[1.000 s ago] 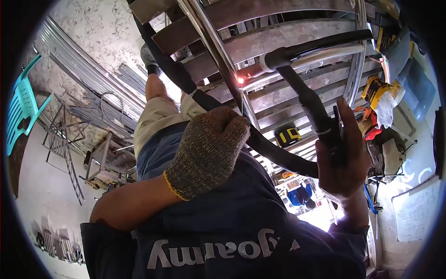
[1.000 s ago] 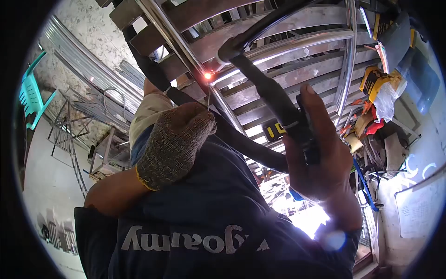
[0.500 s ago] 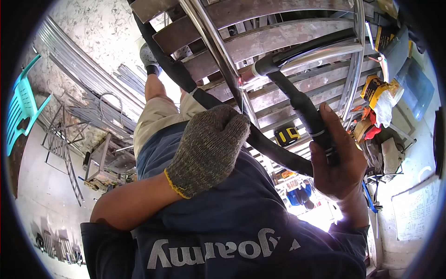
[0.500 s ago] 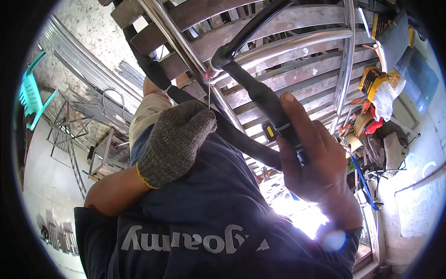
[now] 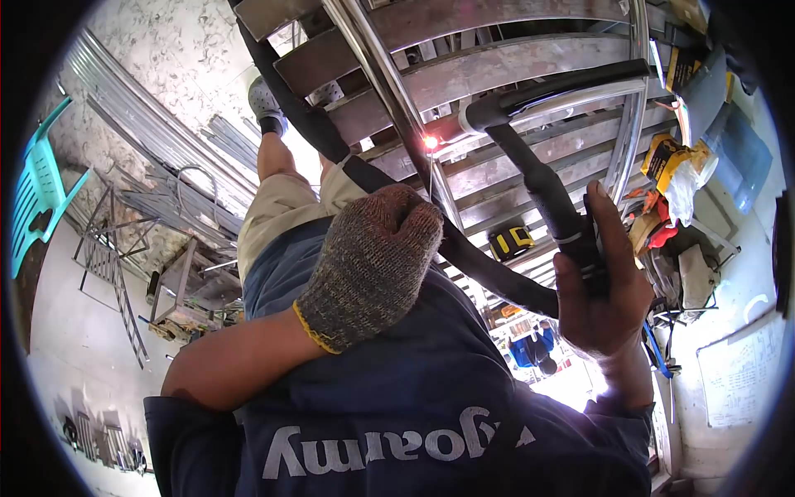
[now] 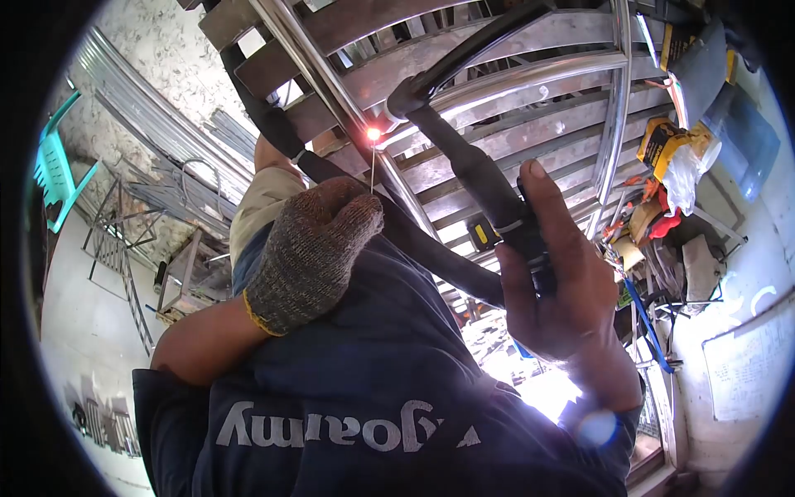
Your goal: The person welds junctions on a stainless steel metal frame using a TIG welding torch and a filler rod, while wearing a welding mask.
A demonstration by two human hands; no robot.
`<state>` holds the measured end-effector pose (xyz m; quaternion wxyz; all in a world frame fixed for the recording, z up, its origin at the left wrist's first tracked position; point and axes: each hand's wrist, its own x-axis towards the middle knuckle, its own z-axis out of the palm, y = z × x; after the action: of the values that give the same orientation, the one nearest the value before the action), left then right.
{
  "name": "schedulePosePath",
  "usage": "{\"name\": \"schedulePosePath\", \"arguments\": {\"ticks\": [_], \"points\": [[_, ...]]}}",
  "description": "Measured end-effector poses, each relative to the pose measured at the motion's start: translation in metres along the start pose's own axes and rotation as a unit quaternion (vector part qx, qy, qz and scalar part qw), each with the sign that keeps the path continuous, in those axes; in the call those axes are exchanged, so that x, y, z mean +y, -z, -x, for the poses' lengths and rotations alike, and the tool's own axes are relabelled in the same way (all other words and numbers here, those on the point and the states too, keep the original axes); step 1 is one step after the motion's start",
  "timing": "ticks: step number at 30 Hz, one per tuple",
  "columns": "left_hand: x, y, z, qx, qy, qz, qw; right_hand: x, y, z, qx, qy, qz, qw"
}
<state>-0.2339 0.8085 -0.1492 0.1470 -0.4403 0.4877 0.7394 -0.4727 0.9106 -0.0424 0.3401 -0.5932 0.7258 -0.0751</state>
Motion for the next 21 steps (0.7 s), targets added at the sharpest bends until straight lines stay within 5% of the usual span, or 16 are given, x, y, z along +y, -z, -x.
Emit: {"name": "schedulePosePath", "arguments": {"ticks": [4,16,19,20,21], "points": [[-0.01,-0.001,0.004,0.014,-0.088,-0.082,0.993,0.001,-0.004,-0.006,0.018,0.033,0.004,0.999],[-0.019,-0.004,0.004,0.071,-0.156,-0.053,0.984,-0.01,-0.001,-0.009,-0.018,-0.002,0.025,1.0],[-0.04,-0.008,-0.004,0.192,-0.4,-0.291,0.847,-0.007,-0.002,-0.008,-0.019,0.001,-0.003,1.0],[-0.042,-0.008,-0.002,0.181,-0.385,-0.286,0.859,-0.008,-0.002,-0.007,-0.004,-0.007,0.006,1.0],[-0.024,-0.003,0.002,0.126,-0.215,-0.149,0.957,-0.009,-0.002,-0.005,0.01,-0.015,0.015,1.0]]}}
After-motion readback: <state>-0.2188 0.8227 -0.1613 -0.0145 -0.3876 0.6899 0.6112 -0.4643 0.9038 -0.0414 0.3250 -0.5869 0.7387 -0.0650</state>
